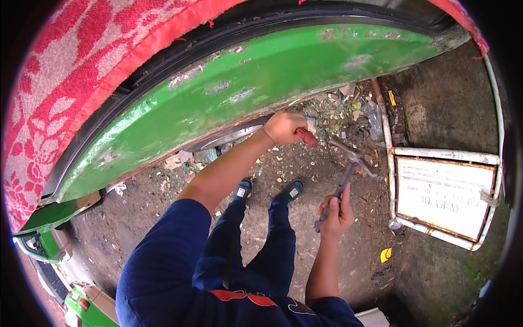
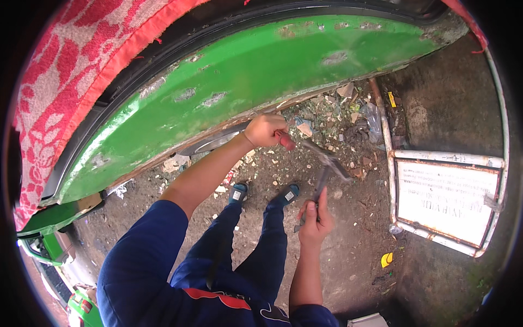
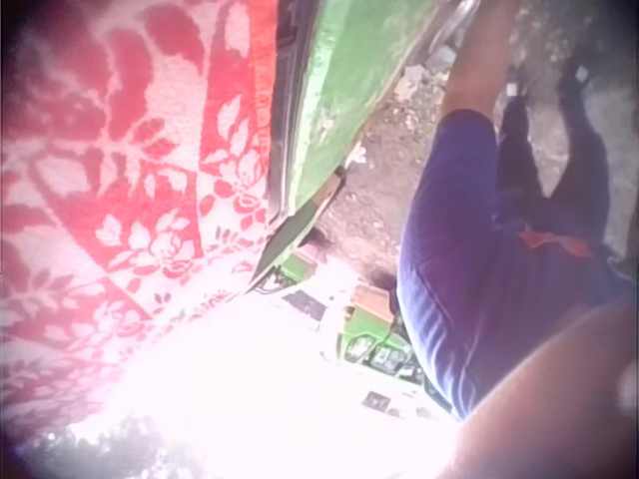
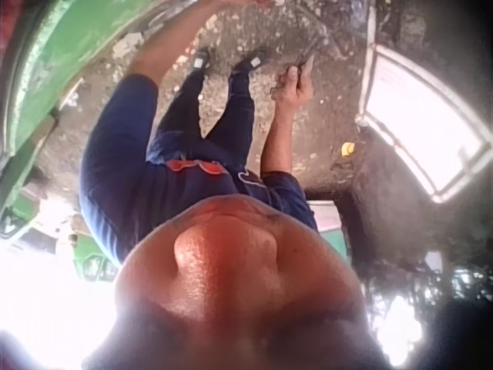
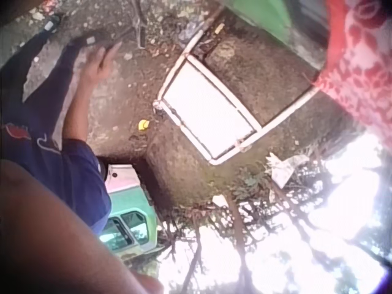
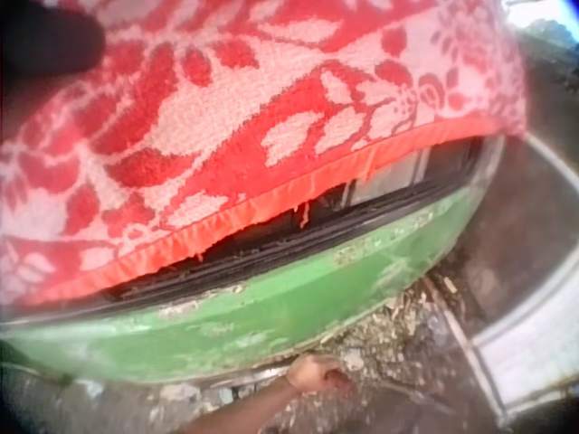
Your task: The person uses a hammer and a chisel to chip away at the lower edge of a green vehicle's body panel. They repeatedly strike the chisel to remove material from the metal surface.
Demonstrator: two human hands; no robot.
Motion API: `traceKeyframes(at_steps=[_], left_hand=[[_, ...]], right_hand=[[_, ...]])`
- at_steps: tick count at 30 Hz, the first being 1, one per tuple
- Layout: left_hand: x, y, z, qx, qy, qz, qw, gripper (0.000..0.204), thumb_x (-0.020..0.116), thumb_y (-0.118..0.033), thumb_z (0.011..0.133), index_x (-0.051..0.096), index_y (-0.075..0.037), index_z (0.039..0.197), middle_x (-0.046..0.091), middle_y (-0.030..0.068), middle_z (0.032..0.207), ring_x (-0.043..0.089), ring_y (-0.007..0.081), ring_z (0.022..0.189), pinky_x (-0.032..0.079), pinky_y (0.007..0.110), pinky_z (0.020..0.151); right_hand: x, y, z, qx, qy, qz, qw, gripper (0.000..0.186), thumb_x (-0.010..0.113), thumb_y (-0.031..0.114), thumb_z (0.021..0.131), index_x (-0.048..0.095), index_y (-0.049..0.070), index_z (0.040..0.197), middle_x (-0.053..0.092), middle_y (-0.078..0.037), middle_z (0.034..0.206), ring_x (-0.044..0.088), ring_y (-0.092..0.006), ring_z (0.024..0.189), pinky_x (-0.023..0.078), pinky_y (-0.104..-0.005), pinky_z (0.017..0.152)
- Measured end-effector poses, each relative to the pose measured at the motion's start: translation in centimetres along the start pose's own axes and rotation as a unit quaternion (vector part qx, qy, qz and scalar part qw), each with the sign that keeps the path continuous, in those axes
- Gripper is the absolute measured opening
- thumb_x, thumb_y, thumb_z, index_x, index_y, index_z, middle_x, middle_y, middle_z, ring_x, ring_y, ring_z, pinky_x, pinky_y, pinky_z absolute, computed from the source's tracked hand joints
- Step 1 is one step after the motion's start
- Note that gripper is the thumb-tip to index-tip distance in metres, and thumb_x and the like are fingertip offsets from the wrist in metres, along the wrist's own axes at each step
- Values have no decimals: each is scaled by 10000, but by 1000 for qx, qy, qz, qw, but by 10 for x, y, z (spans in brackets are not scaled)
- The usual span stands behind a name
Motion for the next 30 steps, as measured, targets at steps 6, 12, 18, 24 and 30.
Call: traceKeyframes(at_steps=[6, 12, 18, 24, 30], left_hand=[[2, 20, -8, -55, -32, 31, 997, 131, 698, -43, 624, 639, -77, 737, 605, 79, 704, 611, 286, 649, 501, 376, 585], [3, -10, -25, 35, 7, -12, 999, 158, 745, -96, 614, 595, -89, 663, 570, 61, 659, 593, 277, 604, 479, 382, 548], [-2, -13, -11, 52, -2, 0, 999, 184, 757, -103, 578, 592, -119, 658, 556, 39, 652, 586, 264, 617, 463, 375, 532], [-3, -12, -7, 45, 3, 4, 999, 195, 773, -120, 571, 597, -125, 656, 560, 33, 662, 586, 252, 625, 463, 375, 532], [-1, -9, -8, 43, -9, -4, 999, 210, 787, -139, 573, 597, -115, 658, 545, 35, 650, 575, 245, 607, 457, 376, 523]], right_hand=[[-5, -11, 2, 48, 77, -97, 991, 447, 545, 24, 954, 483, -11, 1395, 573, -34, 743, 514, -88, 595, 440, -243, 514], [-18, -13, -4, 74, 3, 21, 997, 447, 536, 48, 974, 457, -22, 1408, 579, -47, 785, 520, -90, 637, 469, -253, 518], [-27, -21, -6, 101, 18, 30, 994, 448, 550, 48, 969, 466, -14, 1405, 579, -47, 786, 517, -91, 636, 468, -253, 515], [-26, -24, -9, 107, 16, 34, 994, 442, 561, 43, 965, 479, -12, 1396, 582, -46, 791, 522, -95, 641, 465, -252, 514], [-32, -27, -9, 109, 25, 43, 993, 442, 555, 50, 972, 469, -17, 1401, 593, -54, 817, 526, -96, 641, 468, -254, 516]])
Point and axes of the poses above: each hand's wrist, its own z-axis towards the middle knuckle, its own x-axis out of the palm, y = z × x, the point moved 1 cm from there along z, towards the middle knuckle
